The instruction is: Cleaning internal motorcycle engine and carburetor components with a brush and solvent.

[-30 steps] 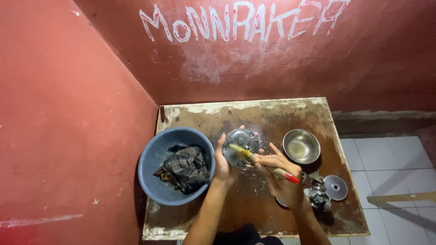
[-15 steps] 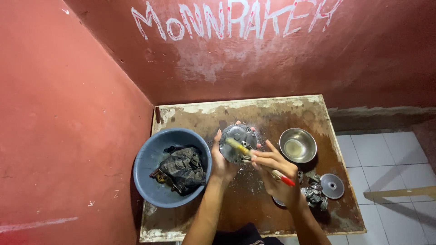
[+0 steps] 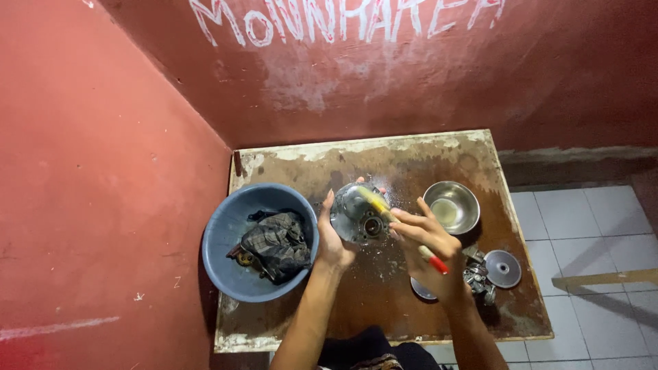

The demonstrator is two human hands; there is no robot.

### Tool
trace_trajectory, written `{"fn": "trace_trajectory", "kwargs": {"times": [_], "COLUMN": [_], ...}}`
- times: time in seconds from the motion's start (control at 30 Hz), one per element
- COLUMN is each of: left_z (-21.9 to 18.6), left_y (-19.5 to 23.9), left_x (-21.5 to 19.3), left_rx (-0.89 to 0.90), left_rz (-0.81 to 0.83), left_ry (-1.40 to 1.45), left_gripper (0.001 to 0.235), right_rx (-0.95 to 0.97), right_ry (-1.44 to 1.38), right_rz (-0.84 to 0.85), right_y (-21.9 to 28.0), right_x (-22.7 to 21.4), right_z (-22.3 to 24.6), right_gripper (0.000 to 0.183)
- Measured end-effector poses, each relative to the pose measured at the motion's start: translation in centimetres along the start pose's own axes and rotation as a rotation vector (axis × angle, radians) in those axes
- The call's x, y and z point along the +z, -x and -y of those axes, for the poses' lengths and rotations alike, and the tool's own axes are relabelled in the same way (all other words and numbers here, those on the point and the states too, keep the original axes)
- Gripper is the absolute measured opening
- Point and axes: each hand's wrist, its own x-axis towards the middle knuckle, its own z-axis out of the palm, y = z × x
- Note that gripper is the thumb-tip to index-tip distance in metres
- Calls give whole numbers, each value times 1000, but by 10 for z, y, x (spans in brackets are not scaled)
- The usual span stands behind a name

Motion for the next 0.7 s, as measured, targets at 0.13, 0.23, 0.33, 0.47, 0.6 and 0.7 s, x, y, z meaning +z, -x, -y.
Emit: {"fn": "trace_trajectory", "kwargs": {"times": [0.13, 0.23, 0.33, 0.47, 0.6, 0.7], "left_z": [5, 8, 17, 33, 42, 65], "left_y": [4, 7, 10, 15, 20, 26], "left_x": [-2, -3, 0, 2, 13, -8], "left_rx": [-24, -31, -72, 27, -15, 3], "left_rz": [-17, -69, -83, -35, 122, -122], "left_ry": [-6, -61, 2, -81, 78, -45], "left_gripper": [69, 67, 65, 63, 60, 67], "right_rx": [-24, -62, 31, 154, 368, 512], "right_ry": [28, -87, -260, -94, -274, -302], "right_rz": [51, 169, 77, -130, 1, -222], "right_y": [9, 17, 27, 33, 74, 81], "right_x": [-1, -1, -1, -9, -8, -8], "right_z": [8, 15, 13, 22, 10, -9], "right_gripper": [27, 26, 22, 17, 13, 12]}}
